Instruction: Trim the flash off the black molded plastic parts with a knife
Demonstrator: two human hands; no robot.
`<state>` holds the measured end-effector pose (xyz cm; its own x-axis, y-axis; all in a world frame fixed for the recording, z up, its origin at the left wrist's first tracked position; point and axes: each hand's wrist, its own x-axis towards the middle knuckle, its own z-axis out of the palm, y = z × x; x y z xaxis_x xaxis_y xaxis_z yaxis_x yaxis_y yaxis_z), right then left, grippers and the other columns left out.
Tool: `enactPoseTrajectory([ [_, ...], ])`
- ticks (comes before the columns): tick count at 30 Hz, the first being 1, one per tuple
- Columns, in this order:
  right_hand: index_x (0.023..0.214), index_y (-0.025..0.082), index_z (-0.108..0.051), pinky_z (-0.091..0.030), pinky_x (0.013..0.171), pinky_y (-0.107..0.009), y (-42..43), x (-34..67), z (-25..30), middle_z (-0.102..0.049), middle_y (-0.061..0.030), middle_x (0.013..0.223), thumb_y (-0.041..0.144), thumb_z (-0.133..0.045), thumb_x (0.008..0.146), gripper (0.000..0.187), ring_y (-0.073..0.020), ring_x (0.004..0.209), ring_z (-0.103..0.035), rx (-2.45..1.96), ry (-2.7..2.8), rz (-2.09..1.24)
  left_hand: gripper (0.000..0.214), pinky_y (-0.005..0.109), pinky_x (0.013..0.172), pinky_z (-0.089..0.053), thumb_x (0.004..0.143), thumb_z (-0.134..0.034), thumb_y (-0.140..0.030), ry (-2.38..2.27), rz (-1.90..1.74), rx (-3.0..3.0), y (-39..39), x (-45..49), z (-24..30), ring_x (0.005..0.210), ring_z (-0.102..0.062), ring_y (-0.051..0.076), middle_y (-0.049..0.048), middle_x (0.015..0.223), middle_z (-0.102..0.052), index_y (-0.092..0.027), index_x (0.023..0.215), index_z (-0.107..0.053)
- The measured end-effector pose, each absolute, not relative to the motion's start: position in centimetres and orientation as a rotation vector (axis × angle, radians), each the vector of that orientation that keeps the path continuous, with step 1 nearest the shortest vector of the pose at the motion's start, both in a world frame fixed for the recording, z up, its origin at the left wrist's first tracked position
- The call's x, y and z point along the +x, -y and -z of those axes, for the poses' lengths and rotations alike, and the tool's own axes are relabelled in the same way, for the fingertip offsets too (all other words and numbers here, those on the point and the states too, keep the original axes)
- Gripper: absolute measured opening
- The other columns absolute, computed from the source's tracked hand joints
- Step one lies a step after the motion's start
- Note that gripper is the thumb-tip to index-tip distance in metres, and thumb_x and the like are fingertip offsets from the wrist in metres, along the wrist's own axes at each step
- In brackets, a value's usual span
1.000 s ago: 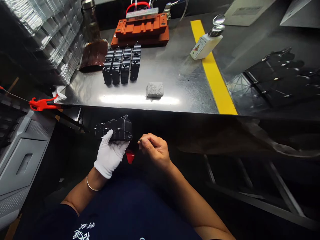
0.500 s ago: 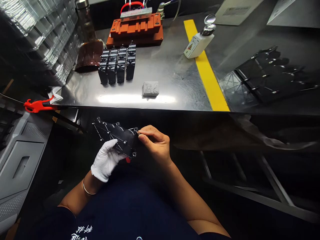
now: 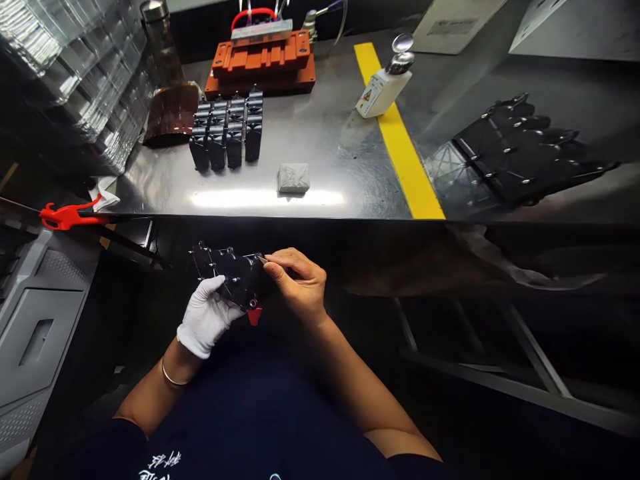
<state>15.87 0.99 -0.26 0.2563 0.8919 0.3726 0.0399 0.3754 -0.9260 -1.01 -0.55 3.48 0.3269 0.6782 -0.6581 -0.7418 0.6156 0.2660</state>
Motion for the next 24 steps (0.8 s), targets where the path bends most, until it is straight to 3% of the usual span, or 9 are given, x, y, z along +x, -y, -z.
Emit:
enactPoseTrajectory([
  [4, 0.075, 0.023, -0.075, -0.051, 0.064, -0.031, -2.1, 15.5, 1.6, -0.070, -0.0027, 0.073, 0.027, -0.074, 0.076, 0.005, -0.0159, 0.068, -0.063, -1.062, 1.139, -0.757, 0.035, 0.036, 0.092, -0.053, 0.088, -0.045, -0.011, -0.776, -0.931, -0.083, 0.8, -1.8, -2.9, 0.088, -0.072, 0.016, 0.0031, 0.092, -0.077, -0.019, 0.114, -0.067],
  [10, 0.071, 0.021, -0.073, -0.051, 0.066, -0.030, -2.4, 16.5, 2.4, -0.070, -0.0025, 0.073, 0.034, -0.073, 0.076, 0.015, -0.0155, 0.070, -0.064, -1.186, 1.035, -0.842, 0.022, 0.036, 0.093, -0.053, 0.075, -0.059, -0.013, -0.726, -0.903, 0.018, 2.4, -2.3, -2.7, 0.086, -0.073, 0.021, 0.0042, 0.089, -0.078, -0.016, 0.091, -0.074],
  [17, 0.077, 0.024, -0.075, -0.050, 0.060, -0.031, 0.4, 16.7, -1.4, -0.068, -0.0029, 0.072, 0.031, -0.072, 0.080, 0.008, -0.0156, 0.066, -0.062, -0.989, 1.223, -0.936, 0.018, 0.036, 0.086, -0.056, 0.078, -0.057, -0.013, -0.775, -0.962, 0.035, 1.3, -2.4, -2.1, 0.081, -0.072, 0.019, 0.0045, 0.087, -0.077, -0.016, 0.086, -0.073],
  [24, 0.077, 0.024, -0.075, -0.050, 0.058, -0.031, 0.3, 16.5, -1.6, -0.067, -0.0027, 0.070, 0.029, -0.072, 0.079, 0.006, -0.0156, 0.063, -0.061, -0.987, 1.282, -0.898, 0.014, 0.038, 0.090, -0.054, 0.077, -0.061, -0.013, -0.827, -0.975, 0.082, 1.7, -2.3, -1.6, 0.082, -0.072, 0.021, 0.0061, 0.085, -0.077, -0.015, 0.082, -0.073],
])
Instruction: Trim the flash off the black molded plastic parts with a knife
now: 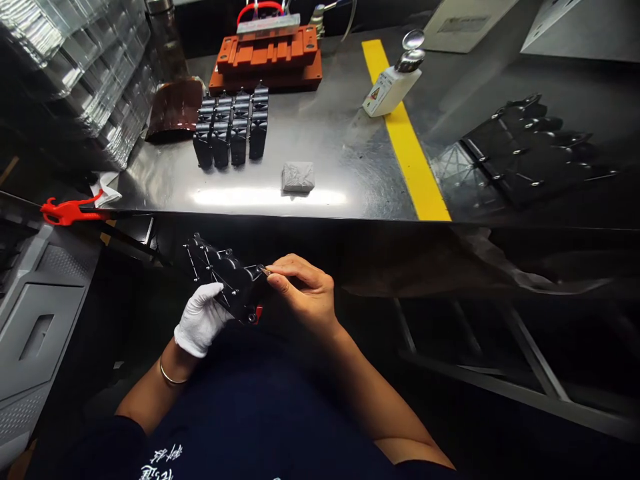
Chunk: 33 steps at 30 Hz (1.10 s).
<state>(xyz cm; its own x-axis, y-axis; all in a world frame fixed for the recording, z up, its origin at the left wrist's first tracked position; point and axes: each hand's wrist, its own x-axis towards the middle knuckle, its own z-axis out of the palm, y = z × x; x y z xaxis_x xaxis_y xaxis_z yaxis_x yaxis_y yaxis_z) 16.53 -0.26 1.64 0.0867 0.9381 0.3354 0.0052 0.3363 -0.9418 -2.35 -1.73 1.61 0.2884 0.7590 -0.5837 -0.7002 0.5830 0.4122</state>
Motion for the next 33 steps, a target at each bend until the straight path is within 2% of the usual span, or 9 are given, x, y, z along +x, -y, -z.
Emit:
enactPoseTrajectory([
  [4, 0.076, 0.023, -0.074, -0.050, 0.059, -0.030, -0.1, 16.2, -0.9, -0.069, -0.0032, 0.071, 0.028, -0.071, 0.080, 0.007, -0.0158, 0.065, -0.062, -1.031, 1.286, -0.855, 0.007, 0.038, 0.092, -0.054, 0.068, -0.068, -0.012, -0.818, -0.946, 0.162, 2.1, -2.8, -2.0, 0.080, -0.072, 0.022, 0.0045, 0.076, -0.076, -0.016, 0.073, -0.073],
  [6, 0.073, 0.021, -0.072, -0.050, 0.060, -0.029, -0.3, 16.3, -0.6, -0.069, -0.0035, 0.072, 0.030, -0.070, 0.081, 0.012, -0.0157, 0.066, -0.063, -1.076, 1.297, -0.835, 0.015, 0.039, 0.096, -0.052, 0.062, -0.073, -0.010, -0.774, -0.891, 0.241, 2.2, -3.0, -2.4, 0.086, -0.072, 0.025, 0.0040, 0.074, -0.075, -0.016, 0.076, -0.073],
  [9, 0.070, 0.019, -0.067, -0.047, 0.053, -0.025, -0.2, 17.0, -0.7, -0.064, -0.0019, 0.063, 0.033, -0.057, 0.091, 0.028, -0.0126, 0.057, -0.060, -1.070, 1.444, -0.930, 0.036, 0.043, 0.099, -0.050, 0.057, -0.079, -0.008, -0.725, -0.838, 0.372, 2.1, -3.7, -3.0, 0.099, -0.070, 0.031, 0.0065, 0.088, -0.076, -0.017, 0.091, -0.074],
  [12, 0.072, 0.018, -0.063, -0.043, 0.049, -0.023, 0.4, 17.9, -1.5, -0.060, -0.0011, 0.058, 0.038, -0.040, 0.098, 0.040, -0.0103, 0.051, -0.055, -0.825, 1.754, -1.013, 0.047, 0.044, 0.098, -0.050, 0.054, -0.082, -0.007, -0.749, -0.859, 0.479, 1.4, -4.7, -3.1, 0.104, -0.067, 0.034, 0.0100, 0.102, -0.074, -0.017, 0.099, -0.073],
  [17, 0.069, 0.019, -0.057, -0.032, 0.045, -0.025, 1.0, 18.4, -2.5, -0.049, 0.0020, 0.055, 0.064, -0.057, 0.082, 0.047, -0.0098, 0.048, -0.042, -0.535, 2.076, -0.884, 0.052, 0.048, 0.098, -0.049, 0.052, -0.083, -0.003, -0.753, -0.783, 0.550, 0.9, -5.6, -2.6, 0.111, -0.063, 0.038, 0.0108, 0.096, -0.075, -0.017, 0.101, -0.073],
  [22, 0.053, 0.021, -0.041, -0.025, 0.045, -0.025, 0.8, 18.6, -2.6, -0.038, 0.0049, 0.048, 0.058, -0.062, 0.082, 0.052, -0.0082, 0.045, -0.034, -0.521, 2.151, -0.891, 0.058, 0.046, 0.097, -0.049, 0.054, -0.083, -0.005, -0.751, -0.783, 0.566, 0.9, -5.2, -2.1, 0.112, -0.063, 0.038, 0.0130, 0.106, -0.073, -0.016, 0.109, -0.071],
  [27, 0.057, 0.021, -0.042, -0.024, 0.045, -0.025, 0.6, 18.7, -2.6, -0.040, 0.0039, 0.050, 0.060, -0.060, 0.082, 0.050, -0.0088, 0.046, -0.036, -0.562, 2.117, -0.805, 0.064, 0.046, 0.100, -0.047, 0.055, -0.084, -0.010, -0.750, -0.816, 0.612, 0.7, -4.8, -1.8, 0.111, -0.063, 0.037, 0.0121, 0.109, -0.073, -0.018, 0.116, -0.067],
  [31, 0.052, 0.020, -0.034, -0.021, 0.044, -0.026, 0.5, 18.3, -2.6, -0.033, 0.0049, 0.048, 0.054, -0.060, 0.086, 0.053, -0.0083, 0.045, -0.031, -0.542, 2.111, -0.671, 0.062, 0.046, 0.099, -0.047, 0.057, -0.084, -0.013, -0.756, -0.816, 0.603, 0.7, -4.6, -1.9, 0.110, -0.064, 0.036, 0.0122, 0.111, -0.072, -0.018, 0.117, -0.067],
  [33, 0.054, 0.020, -0.038, -0.023, 0.044, -0.025, 0.5, 18.2, -2.6, -0.035, 0.0046, 0.048, 0.055, -0.060, 0.085, 0.051, -0.0086, 0.046, -0.032, -0.569, 2.074, -0.604, 0.058, 0.044, 0.098, -0.049, 0.058, -0.083, -0.014, -0.750, -0.829, 0.613, 0.7, -4.4, -2.0, 0.110, -0.064, 0.035, 0.0117, 0.110, -0.073, -0.018, 0.113, -0.068],
])
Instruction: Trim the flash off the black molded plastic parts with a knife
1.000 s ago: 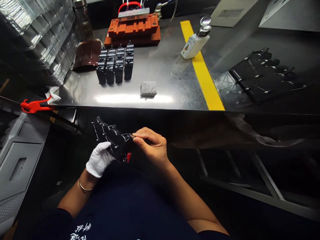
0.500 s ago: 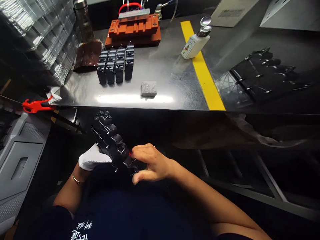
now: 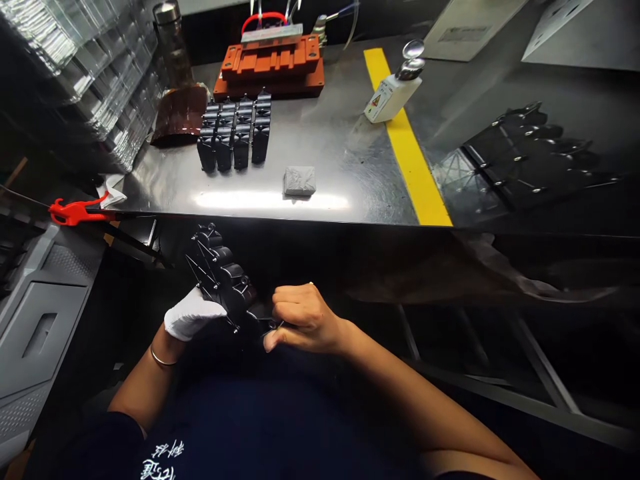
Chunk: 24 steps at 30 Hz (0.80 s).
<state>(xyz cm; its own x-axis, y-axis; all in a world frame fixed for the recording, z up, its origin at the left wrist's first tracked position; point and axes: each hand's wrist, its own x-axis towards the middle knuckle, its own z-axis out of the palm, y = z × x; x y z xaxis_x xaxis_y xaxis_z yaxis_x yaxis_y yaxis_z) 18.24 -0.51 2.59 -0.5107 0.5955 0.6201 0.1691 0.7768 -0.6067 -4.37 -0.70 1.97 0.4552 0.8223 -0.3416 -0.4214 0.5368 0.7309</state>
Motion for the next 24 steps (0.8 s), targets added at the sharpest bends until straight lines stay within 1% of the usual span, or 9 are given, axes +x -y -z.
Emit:
enactPoseTrajectory([
  [3, 0.059, 0.020, -0.046, -0.026, 0.046, -0.025, 0.5, 18.2, -2.6, -0.040, 0.0034, 0.050, 0.060, -0.059, 0.082, 0.048, -0.0094, 0.048, -0.036, -0.641, 2.060, -0.559, 0.047, 0.039, 0.091, -0.053, 0.059, -0.082, -0.018, -0.746, -0.824, 0.626, 0.8, -4.2, -2.0, 0.105, -0.066, 0.032, 0.0111, 0.105, -0.074, -0.016, 0.105, -0.072],
  [9, 0.054, 0.019, -0.044, -0.025, 0.046, -0.025, 0.3, 18.2, -2.3, -0.042, 0.0031, 0.048, 0.056, -0.054, 0.088, 0.051, -0.0081, 0.046, -0.037, -0.687, 2.046, -0.443, 0.037, 0.032, 0.079, -0.056, 0.059, -0.080, -0.019, -0.777, -0.829, 0.567, 1.1, -3.9, -0.8, 0.086, -0.071, 0.024, 0.0062, 0.094, -0.076, -0.017, 0.095, -0.073],
  [12, 0.059, 0.017, -0.049, -0.028, 0.046, -0.024, 0.2, 18.0, -2.2, -0.047, 0.0011, 0.050, 0.060, -0.053, 0.086, 0.051, -0.0089, 0.049, -0.042, -0.732, 1.993, -0.378, 0.037, 0.035, 0.080, -0.056, 0.061, -0.078, -0.020, -0.764, -0.826, 0.516, 1.3, -3.6, -0.4, 0.089, -0.070, 0.025, 0.0062, 0.095, -0.075, -0.017, 0.098, -0.073],
  [15, 0.056, 0.017, -0.047, -0.026, 0.046, -0.025, 0.2, 18.0, -2.4, -0.045, 0.0010, 0.049, 0.058, -0.051, 0.088, 0.052, -0.0088, 0.048, -0.039, -0.767, 2.003, -0.339, 0.026, 0.034, 0.083, -0.055, 0.065, -0.075, -0.019, -0.732, -0.822, 0.480, 1.5, -3.4, -0.1, 0.089, -0.070, 0.024, 0.0056, 0.093, -0.075, -0.017, 0.090, -0.073],
  [17, 0.055, 0.017, -0.047, -0.027, 0.045, -0.024, 0.2, 18.1, -2.6, -0.045, 0.0016, 0.049, 0.054, -0.051, 0.091, 0.051, -0.0082, 0.047, -0.039, -0.727, 2.000, -0.470, 0.021, 0.033, 0.084, -0.054, 0.066, -0.073, -0.018, -0.704, -0.828, 0.461, 1.6, -3.5, 0.0, 0.085, -0.070, 0.022, 0.0047, 0.088, -0.075, -0.017, 0.087, -0.073],
  [19, 0.058, 0.017, -0.050, -0.031, 0.045, -0.023, -0.2, 18.6, -2.6, -0.047, 0.0021, 0.049, 0.051, -0.050, 0.093, 0.048, -0.0076, 0.046, -0.041, -0.649, 1.920, -0.730, 0.028, 0.030, 0.081, -0.054, 0.066, -0.071, -0.020, -0.653, -0.806, 0.399, 1.7, -3.7, 0.0, 0.081, -0.070, 0.020, 0.0049, 0.085, -0.074, -0.015, 0.094, -0.072],
  [22, 0.070, 0.018, -0.060, -0.035, 0.047, -0.021, -1.3, 19.7, -2.2, -0.058, 0.0012, 0.060, 0.046, -0.062, 0.087, 0.033, -0.0071, 0.049, -0.045, -0.744, 1.604, -0.952, 0.046, 0.027, 0.060, -0.053, 0.071, -0.064, -0.034, -0.546, -0.655, 0.274, 1.6, -4.0, -0.1, 0.061, -0.066, 0.017, 0.0071, 0.074, -0.072, -0.009, 0.109, -0.067],
  [23, 0.079, 0.019, -0.064, -0.035, 0.047, -0.021, -1.8, 20.1, -2.0, -0.064, -0.0002, 0.070, 0.045, -0.070, 0.081, 0.027, -0.0064, 0.050, -0.044, -0.823, 1.495, -0.979, 0.050, 0.027, 0.051, -0.050, 0.074, -0.060, -0.040, -0.488, -0.568, 0.236, 1.5, -3.9, -0.1, 0.051, -0.062, 0.016, 0.0068, 0.067, -0.069, -0.007, 0.111, -0.066],
  [24, 0.090, 0.021, -0.066, -0.036, 0.046, -0.021, -2.3, 20.5, -1.8, -0.068, -0.0023, 0.083, 0.045, -0.077, 0.074, 0.031, -0.0056, 0.050, -0.044, -0.884, 1.419, -1.029, 0.052, 0.026, 0.042, -0.045, 0.077, -0.055, -0.044, -0.422, -0.479, 0.203, 1.4, -3.8, -0.1, 0.043, -0.057, 0.015, 0.0060, 0.060, -0.066, -0.006, 0.111, -0.066],
])
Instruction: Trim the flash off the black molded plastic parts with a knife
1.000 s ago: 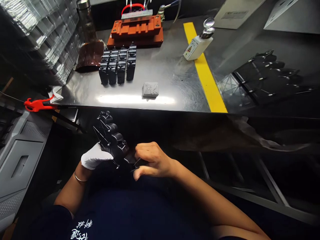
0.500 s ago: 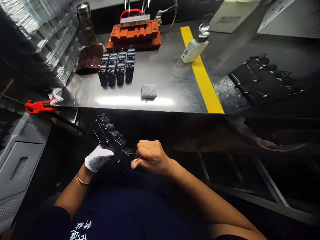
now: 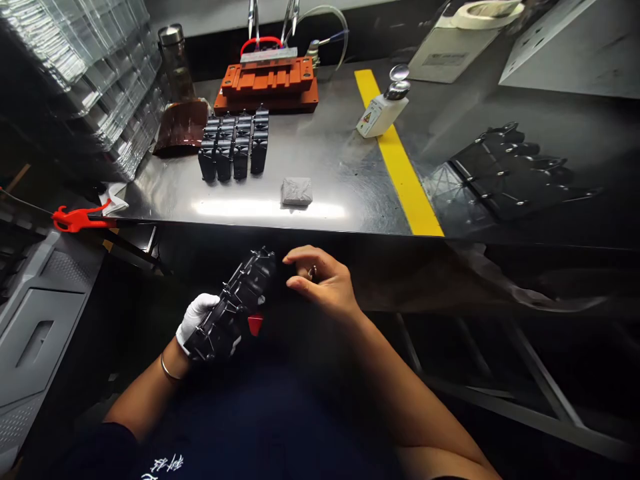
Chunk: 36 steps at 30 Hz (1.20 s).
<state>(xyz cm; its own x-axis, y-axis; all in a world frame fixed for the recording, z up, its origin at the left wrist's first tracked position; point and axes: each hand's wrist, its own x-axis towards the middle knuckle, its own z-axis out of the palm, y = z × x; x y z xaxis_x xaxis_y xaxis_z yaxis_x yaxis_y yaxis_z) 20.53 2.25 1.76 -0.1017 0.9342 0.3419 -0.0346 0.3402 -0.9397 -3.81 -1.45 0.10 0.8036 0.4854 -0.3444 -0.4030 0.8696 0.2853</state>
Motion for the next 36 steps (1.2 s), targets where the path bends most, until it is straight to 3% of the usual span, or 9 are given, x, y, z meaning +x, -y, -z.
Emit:
enactPoseTrajectory([
  [4, 0.115, 0.024, -0.065, -0.046, 0.054, -0.024, -3.2, 22.1, -0.9, -0.072, -0.0103, 0.107, 0.047, -0.087, 0.058, 0.065, -0.0128, 0.065, -0.061, -0.873, 1.455, -1.421, 0.053, 0.021, 0.027, -0.029, 0.083, -0.044, -0.050, -0.257, -0.240, 0.125, 1.1, -3.1, 0.5, 0.028, -0.043, 0.013, 0.0032, 0.043, -0.055, -0.008, 0.102, -0.070],
  [7, 0.100, 0.021, -0.072, -0.052, 0.064, -0.029, -2.9, 22.8, -0.4, -0.075, -0.0095, 0.096, 0.046, -0.088, 0.054, 0.055, -0.0210, 0.079, -0.068, -0.929, 1.439, -1.469, 0.060, 0.022, 0.026, -0.026, 0.088, -0.038, -0.054, -0.403, -0.242, 0.250, 0.9, -3.1, 0.8, 0.024, -0.040, 0.013, 0.0034, 0.037, -0.052, -0.006, 0.103, -0.070],
  [10, 0.091, 0.021, -0.073, -0.052, 0.063, -0.029, -2.6, 22.9, -0.1, -0.074, -0.0054, 0.083, 0.050, -0.087, 0.052, 0.051, -0.0206, 0.074, -0.067, -1.105, 1.267, -1.349, 0.043, 0.021, 0.035, -0.039, 0.086, -0.053, -0.047, -0.629, -0.481, 0.378, 0.6, -3.3, 0.4, 0.038, -0.055, 0.013, 0.0088, 0.052, -0.065, -0.010, 0.086, -0.074],
  [12, 0.087, 0.020, -0.072, -0.051, 0.063, -0.029, -2.5, 22.4, 0.1, -0.070, -0.0034, 0.075, 0.054, -0.084, 0.055, 0.049, -0.0189, 0.070, -0.064, -1.239, 1.144, -1.241, 0.018, 0.022, 0.052, -0.052, 0.075, -0.071, -0.030, -0.806, -0.720, 0.455, 0.4, -3.2, -0.3, 0.060, -0.067, 0.016, 0.0099, 0.074, -0.074, -0.013, 0.080, -0.074],
  [14, 0.084, 0.019, -0.071, -0.050, 0.064, -0.029, -2.3, 21.4, 0.2, -0.068, -0.0029, 0.073, 0.057, -0.081, 0.059, 0.047, -0.0173, 0.069, -0.062, -1.320, 1.056, -1.173, 0.018, 0.028, 0.073, -0.057, 0.063, -0.079, -0.014, -0.946, -0.866, 0.543, 0.3, -2.9, -1.1, 0.083, -0.071, 0.021, 0.0088, 0.089, -0.076, -0.015, 0.081, -0.075],
  [17, 0.082, 0.016, -0.070, -0.047, 0.059, -0.027, -1.6, 19.4, -0.1, -0.066, -0.0028, 0.071, 0.062, -0.076, 0.062, 0.050, -0.0142, 0.064, -0.058, -1.305, 1.078, -1.279, 0.015, 0.034, 0.090, -0.055, 0.068, -0.078, -0.016, -0.975, -0.917, 0.558, 0.4, -1.9, -1.9, 0.096, -0.070, 0.023, 0.0053, 0.094, -0.076, -0.020, 0.081, -0.075],
  [22, 0.095, 0.017, -0.070, -0.041, 0.046, -0.024, -0.7, 18.1, -1.0, -0.067, -0.0022, 0.067, 0.064, -0.070, 0.069, 0.053, -0.0101, 0.049, -0.052, -1.152, 1.122, -1.641, 0.010, 0.026, 0.085, -0.058, 0.082, -0.066, -0.017, -0.907, -1.111, 0.233, 0.3, -1.0, -2.3, 0.090, -0.072, 0.017, 0.0036, 0.091, -0.077, -0.016, 0.088, -0.073],
  [26, 0.076, 0.016, -0.068, -0.050, 0.062, -0.027, -1.0, 18.6, -1.8, -0.068, -0.0036, 0.069, 0.052, -0.074, 0.071, 0.036, -0.0151, 0.066, -0.062, -1.165, 1.191, -1.549, 0.015, 0.025, 0.083, -0.058, 0.087, -0.057, -0.012, -0.869, -1.094, 0.119, 0.3, -1.0, -2.7, 0.086, -0.073, 0.017, 0.0061, 0.091, -0.077, -0.012, 0.092, -0.072],
  [36, 0.076, 0.018, -0.062, -0.043, 0.053, -0.025, -1.1, 17.4, -0.6, -0.063, -0.0020, 0.062, 0.051, -0.058, 0.084, 0.034, -0.0129, 0.056, -0.056, -1.228, 1.449, -1.193, 0.026, 0.021, 0.090, -0.053, 0.091, -0.046, -0.009, -0.772, -0.924, -0.125, 1.1, -1.2, -1.1, 0.087, -0.072, 0.011, 0.0043, 0.091, -0.077, -0.012, 0.093, -0.072],
])
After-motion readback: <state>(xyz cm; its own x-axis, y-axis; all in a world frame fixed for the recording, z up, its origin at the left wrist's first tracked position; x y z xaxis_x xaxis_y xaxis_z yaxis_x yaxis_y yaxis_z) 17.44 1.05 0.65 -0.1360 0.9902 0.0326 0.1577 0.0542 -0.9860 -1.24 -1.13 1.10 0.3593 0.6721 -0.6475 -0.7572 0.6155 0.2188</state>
